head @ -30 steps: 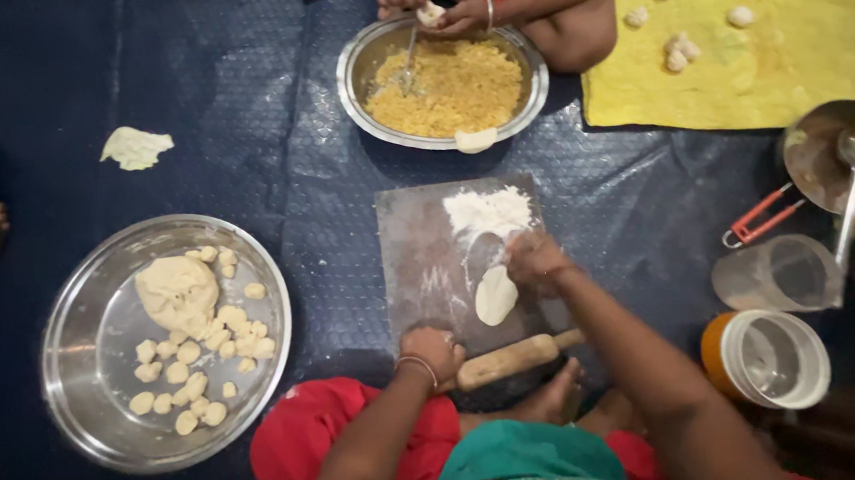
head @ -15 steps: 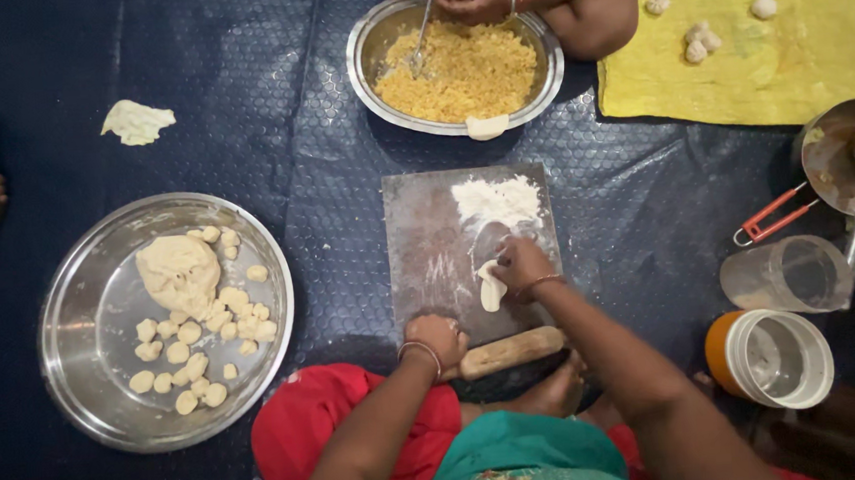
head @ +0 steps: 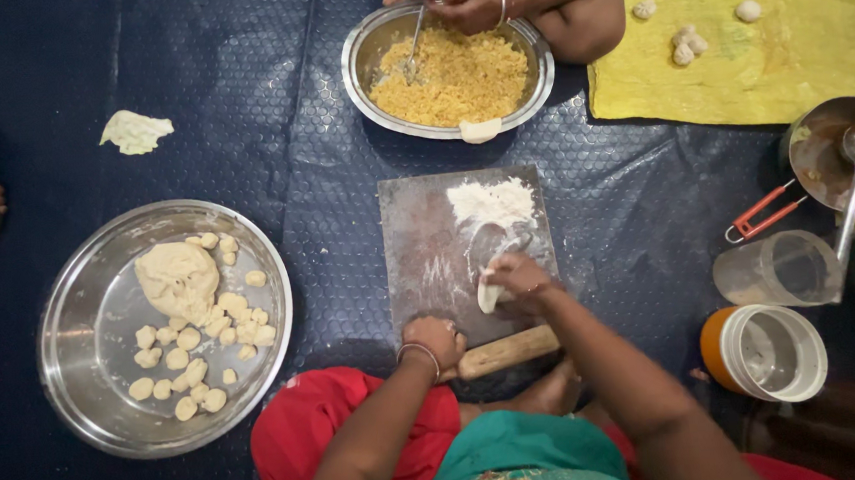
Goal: The person rolls small dough pieces into circles on a wooden board using a rolling pin, places a portion of yellow filling from a metal bowl onto each circle, and folds the dough to seal the filling.
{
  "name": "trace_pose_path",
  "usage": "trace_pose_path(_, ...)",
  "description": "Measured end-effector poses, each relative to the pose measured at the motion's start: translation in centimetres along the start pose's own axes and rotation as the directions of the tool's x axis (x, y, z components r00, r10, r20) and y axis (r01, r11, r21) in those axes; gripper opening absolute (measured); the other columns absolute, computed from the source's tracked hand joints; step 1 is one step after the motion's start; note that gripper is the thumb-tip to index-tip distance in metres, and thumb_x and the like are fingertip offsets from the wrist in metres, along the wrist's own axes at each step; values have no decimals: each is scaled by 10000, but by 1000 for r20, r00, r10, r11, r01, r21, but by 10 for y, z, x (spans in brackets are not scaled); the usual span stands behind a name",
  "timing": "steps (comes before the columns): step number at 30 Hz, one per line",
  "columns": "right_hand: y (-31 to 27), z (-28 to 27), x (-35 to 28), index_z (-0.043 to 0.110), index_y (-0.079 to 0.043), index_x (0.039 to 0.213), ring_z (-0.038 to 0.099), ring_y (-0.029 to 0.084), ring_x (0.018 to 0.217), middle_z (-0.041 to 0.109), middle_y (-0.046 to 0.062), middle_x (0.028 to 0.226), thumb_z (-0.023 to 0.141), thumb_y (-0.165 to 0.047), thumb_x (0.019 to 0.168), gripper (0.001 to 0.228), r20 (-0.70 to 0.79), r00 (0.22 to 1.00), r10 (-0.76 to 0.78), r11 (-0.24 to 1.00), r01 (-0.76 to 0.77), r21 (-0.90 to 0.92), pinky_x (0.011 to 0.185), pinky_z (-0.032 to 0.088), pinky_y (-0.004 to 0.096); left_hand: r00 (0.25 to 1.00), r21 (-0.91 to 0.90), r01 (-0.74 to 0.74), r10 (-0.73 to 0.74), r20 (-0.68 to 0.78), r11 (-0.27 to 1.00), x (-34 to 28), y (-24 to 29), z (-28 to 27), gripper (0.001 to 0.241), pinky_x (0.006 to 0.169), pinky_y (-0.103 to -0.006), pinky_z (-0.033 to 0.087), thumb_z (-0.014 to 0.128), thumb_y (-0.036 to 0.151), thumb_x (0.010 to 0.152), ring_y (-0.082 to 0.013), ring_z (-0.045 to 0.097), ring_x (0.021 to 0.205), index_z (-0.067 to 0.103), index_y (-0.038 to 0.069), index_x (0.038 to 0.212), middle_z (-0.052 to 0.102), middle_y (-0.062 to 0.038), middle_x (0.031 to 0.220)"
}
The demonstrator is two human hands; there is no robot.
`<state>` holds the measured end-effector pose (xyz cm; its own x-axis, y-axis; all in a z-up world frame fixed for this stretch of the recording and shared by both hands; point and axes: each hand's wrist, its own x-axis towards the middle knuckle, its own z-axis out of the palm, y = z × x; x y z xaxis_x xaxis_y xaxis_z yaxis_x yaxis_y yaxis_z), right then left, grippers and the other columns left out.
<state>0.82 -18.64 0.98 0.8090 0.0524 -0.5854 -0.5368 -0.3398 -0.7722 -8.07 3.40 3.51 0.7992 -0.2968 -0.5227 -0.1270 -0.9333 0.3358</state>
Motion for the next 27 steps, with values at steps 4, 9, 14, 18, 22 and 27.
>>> trace_pose_path(4,-66,-45,21,757,-144,1024,740,193,786,767,58,912,755,-193,831,199,-6,997,-83,989,82,-126,738,616,363,1000,10,8,-8,16,1000,2,-1,3,405,886,-476,574,554,426,912,-350,741,950,791,110,999,756,-185,1002)
trace_pose_path(9,-156,-104,82,829,-154,1005,729,282,852,759,146,980,722,-187,866,179,-210,720,-661,634,387,-670,832,584,400,1000,13,0,0,10,1000,7,-2,6,410,893,-485,571,541,420,908,-349,739,956,799,112,990,752,-190,1013)
trace_pose_path(14,-156,-104,110,805,-130,994,676,363,1049,734,164,1089,757,-144,816,185,-119,638,-761,477,425,-769,958,526,430,1000,41,-16,15,8,999,8,-3,6,430,898,-482,568,531,437,915,-351,735,962,797,107,986,751,-190,1017)
trace_pose_path(18,-103,-65,82,767,-126,1070,676,338,1082,729,146,1146,781,-188,819,259,30,751,-660,480,452,-752,963,522,424,1000,57,-22,22,-6,998,5,-1,1,434,891,-481,569,528,437,922,-357,734,958,792,99,986,747,-196,1019)
trace_pose_path(22,-43,-22,18,690,-98,1176,721,361,994,751,199,1077,662,-329,950,324,183,947,-264,599,310,-738,907,568,437,999,6,-37,37,15,999,6,-1,-8,402,897,-479,565,572,424,897,-349,730,980,791,99,987,751,-176,1032)
trace_pose_path(27,7,-10,-63,763,-115,937,674,386,898,716,172,949,706,-317,844,230,436,834,-339,439,550,-711,810,532,463,992,-216,-109,120,42,970,8,-32,-3,286,868,-468,571,642,355,801,-347,726,939,793,163,948,758,-149,994)
